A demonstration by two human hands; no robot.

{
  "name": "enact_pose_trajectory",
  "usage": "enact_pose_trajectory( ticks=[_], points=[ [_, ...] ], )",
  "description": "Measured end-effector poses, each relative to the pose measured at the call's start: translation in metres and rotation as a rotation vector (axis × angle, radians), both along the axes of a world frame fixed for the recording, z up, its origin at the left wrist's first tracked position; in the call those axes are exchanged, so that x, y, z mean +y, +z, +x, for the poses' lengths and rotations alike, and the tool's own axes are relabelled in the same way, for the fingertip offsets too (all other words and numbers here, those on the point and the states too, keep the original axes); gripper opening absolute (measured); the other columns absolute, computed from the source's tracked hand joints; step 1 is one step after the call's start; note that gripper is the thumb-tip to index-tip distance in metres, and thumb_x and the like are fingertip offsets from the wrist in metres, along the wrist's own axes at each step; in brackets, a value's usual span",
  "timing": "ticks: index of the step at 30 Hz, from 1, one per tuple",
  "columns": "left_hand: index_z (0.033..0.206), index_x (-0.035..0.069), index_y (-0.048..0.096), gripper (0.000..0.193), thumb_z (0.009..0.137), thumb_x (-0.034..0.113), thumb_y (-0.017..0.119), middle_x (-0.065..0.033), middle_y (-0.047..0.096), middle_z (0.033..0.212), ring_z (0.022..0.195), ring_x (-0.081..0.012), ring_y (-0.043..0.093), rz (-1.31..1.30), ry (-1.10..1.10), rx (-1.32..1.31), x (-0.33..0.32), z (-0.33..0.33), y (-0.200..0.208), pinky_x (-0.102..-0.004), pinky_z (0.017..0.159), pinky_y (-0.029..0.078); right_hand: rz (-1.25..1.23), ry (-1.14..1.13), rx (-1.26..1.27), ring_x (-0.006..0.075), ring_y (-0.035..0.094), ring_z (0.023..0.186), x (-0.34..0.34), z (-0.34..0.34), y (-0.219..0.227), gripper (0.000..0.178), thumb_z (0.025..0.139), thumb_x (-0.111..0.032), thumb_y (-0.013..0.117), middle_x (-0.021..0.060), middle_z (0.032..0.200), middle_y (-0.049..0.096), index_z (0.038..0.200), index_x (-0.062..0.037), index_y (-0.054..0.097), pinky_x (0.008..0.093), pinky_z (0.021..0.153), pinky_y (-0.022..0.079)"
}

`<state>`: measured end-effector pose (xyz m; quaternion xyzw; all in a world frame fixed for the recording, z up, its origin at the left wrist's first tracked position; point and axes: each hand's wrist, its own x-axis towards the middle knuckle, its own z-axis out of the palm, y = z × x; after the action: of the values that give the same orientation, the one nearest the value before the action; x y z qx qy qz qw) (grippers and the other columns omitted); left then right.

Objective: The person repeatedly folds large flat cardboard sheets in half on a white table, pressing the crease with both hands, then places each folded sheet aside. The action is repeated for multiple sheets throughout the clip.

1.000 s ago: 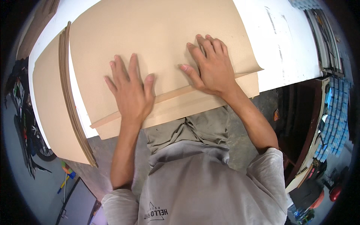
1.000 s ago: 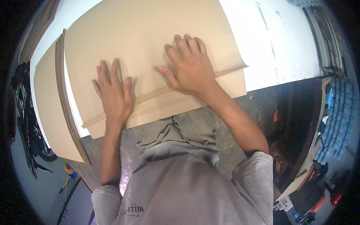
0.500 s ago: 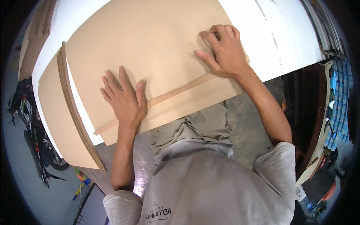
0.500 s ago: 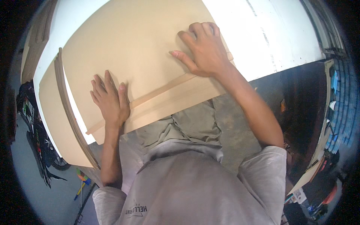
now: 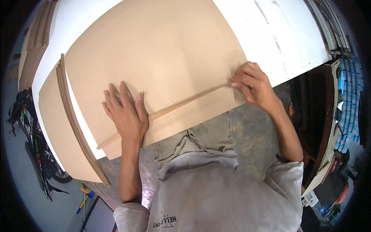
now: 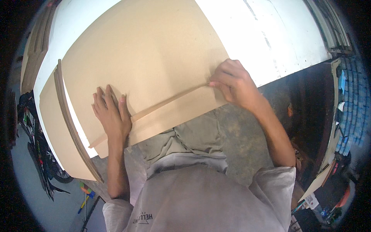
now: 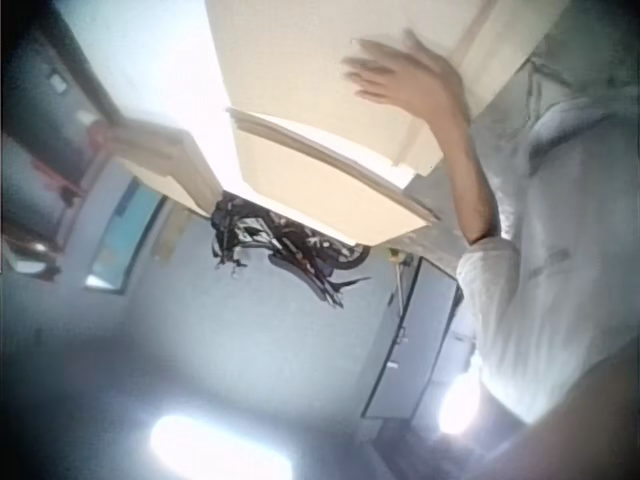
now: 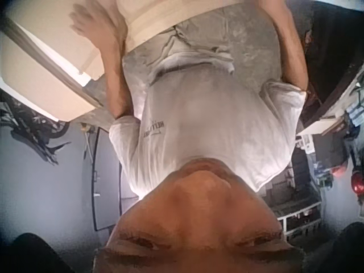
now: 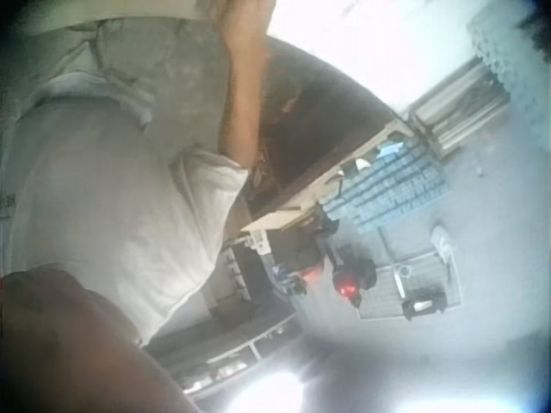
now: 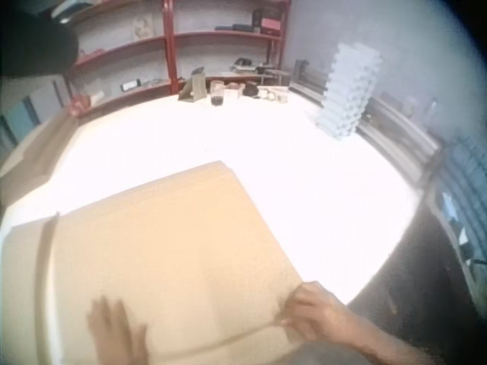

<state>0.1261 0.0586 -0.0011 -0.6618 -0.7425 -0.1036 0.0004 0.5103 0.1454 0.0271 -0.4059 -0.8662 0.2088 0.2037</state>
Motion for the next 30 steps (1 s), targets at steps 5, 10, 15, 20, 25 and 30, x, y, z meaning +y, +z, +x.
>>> enact_pose_trajectory(
  ticks=[5,10,15,20,25,30],
  points=[
    [0.147,0.003,0.059,0.058,0.1,0.033,0.072,-0.026,0.046,0.16,0.151,-0.0481,0.04,0.082,-0.266,-0.235,0.008,0.061,0.019,-0.0676,0.122,0.027,0.124,-0.013,0.13,0.0296,0.069,0.095,-0.011,0.003,-0.015,0.022,0.071,-0.004,0.085,0.0104,0.095,0.069,0.091,-0.0013,0.076,0.0415,0.084,0.054],
    [0.147,0.004,0.06,0.07,0.098,0.053,0.07,-0.03,0.042,0.161,0.153,-0.0476,0.036,-0.037,-0.425,-0.3,0.029,0.129,0.02,-0.0712,0.122,0.024,0.171,0.0,0.058,0.0323,0.067,0.097,-0.018,0.006,-0.014,0.028,0.065,-0.003,0.083,0.0123,0.099,0.067,0.091,0.0008,0.075,0.0425,0.084,0.055],
    [0.155,0.007,0.054,0.079,0.099,0.063,0.064,-0.0343,0.034,0.164,0.157,-0.0509,0.027,-0.123,-0.448,-0.207,0.044,0.133,0.018,-0.0748,0.122,0.017,0.123,0.002,-0.006,0.031,0.063,0.095,-0.011,0.003,-0.011,0.021,0.071,-0.005,0.081,0.0115,0.097,0.065,0.091,0.0001,0.074,0.043,0.082,0.051],
    [0.165,0.017,0.044,0.082,0.1,0.063,0.061,-0.0398,0.019,0.169,0.16,-0.0582,0.011,-0.159,-0.382,-0.173,0.048,0.131,0.017,-0.0782,0.122,0.01,-0.077,-0.016,-0.156,0.0273,0.061,0.093,0.01,-0.006,0.016,0.017,0.077,-0.014,0.084,0.0069,0.091,0.066,0.088,-0.0052,0.074,0.0421,0.09,0.043],
    [0.167,0.019,0.04,0.088,0.095,0.061,0.07,-0.042,0.014,0.169,0.158,-0.0619,0.007,-0.152,-0.322,-0.237,0.051,0.134,0.016,-0.0771,0.123,0.009,-0.316,-0.337,-0.453,0.0295,0.061,0.095,0.032,-0.003,0.026,0.051,0.072,-0.044,0.094,0.0072,0.083,0.067,0.093,-0.0042,0.069,0.0451,0.096,0.04],
    [0.168,0.018,0.039,0.095,0.09,0.057,0.077,-0.0424,0.016,0.168,0.158,-0.0625,0.009,-0.139,-0.31,-0.279,0.054,0.136,0.019,-0.075,0.124,0.01,-0.178,-0.437,-0.459,0.0288,0.065,0.102,0.032,0.007,0.025,0.069,0.064,-0.05,0.099,0.0112,0.097,0.068,0.105,-0.0046,0.067,0.0502,0.089,0.053]
  ],
)
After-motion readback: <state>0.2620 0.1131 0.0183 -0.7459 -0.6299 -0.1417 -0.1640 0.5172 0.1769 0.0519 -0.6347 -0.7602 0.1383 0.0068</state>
